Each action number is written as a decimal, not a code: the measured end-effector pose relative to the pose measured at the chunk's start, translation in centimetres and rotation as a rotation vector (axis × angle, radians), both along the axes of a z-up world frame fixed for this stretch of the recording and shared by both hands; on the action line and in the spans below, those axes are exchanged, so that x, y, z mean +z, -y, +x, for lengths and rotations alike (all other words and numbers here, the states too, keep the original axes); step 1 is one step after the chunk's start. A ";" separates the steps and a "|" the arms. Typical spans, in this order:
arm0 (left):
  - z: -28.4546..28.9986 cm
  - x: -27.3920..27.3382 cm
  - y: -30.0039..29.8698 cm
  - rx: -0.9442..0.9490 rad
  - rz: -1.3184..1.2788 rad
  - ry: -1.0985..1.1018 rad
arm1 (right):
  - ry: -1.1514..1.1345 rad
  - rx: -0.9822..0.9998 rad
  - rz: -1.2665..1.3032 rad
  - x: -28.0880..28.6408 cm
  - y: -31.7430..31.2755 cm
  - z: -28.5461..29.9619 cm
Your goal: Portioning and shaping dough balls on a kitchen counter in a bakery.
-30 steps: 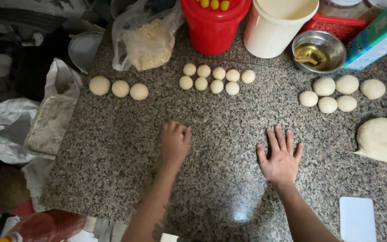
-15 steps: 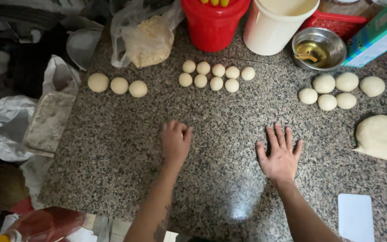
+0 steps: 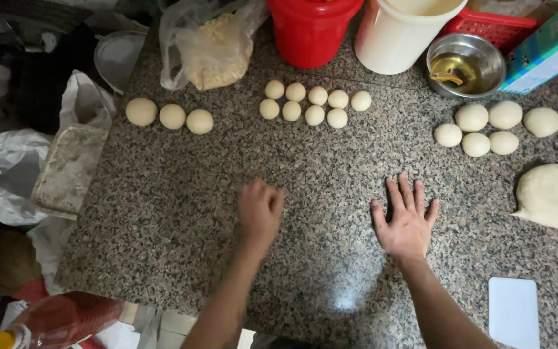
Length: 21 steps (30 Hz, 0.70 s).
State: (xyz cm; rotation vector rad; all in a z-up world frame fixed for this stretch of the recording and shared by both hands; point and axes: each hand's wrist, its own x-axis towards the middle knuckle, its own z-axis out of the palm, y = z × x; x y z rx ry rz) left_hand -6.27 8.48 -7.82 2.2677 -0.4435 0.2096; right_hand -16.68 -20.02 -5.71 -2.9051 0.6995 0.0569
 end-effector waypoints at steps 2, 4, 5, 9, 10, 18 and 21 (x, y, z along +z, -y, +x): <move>-3.0 1.2 -1.0 -0.066 -0.002 -0.031 | -0.002 0.003 -0.008 -0.4 0.2 -0.1; -3.7 0.6 -2.6 -0.132 -0.006 -0.065 | -0.006 0.007 -0.017 -0.3 0.2 -0.2; -2.7 -0.6 -3.7 -0.154 0.074 -0.020 | -0.002 0.002 -0.011 0.0 0.0 -0.3; 2.5 -0.2 -4.3 0.008 0.125 0.099 | -0.006 0.018 0.030 0.4 -0.1 -0.1; 2.1 0.0 -3.3 0.010 0.124 0.098 | -0.007 0.020 0.029 0.3 -0.1 -0.1; -3.9 3.4 -3.6 -0.198 0.007 -0.098 | 0.015 -0.006 0.023 -0.7 0.1 0.0; 0.7 -1.7 -5.5 -0.025 0.176 0.047 | -0.012 0.001 0.025 0.4 -0.2 -0.2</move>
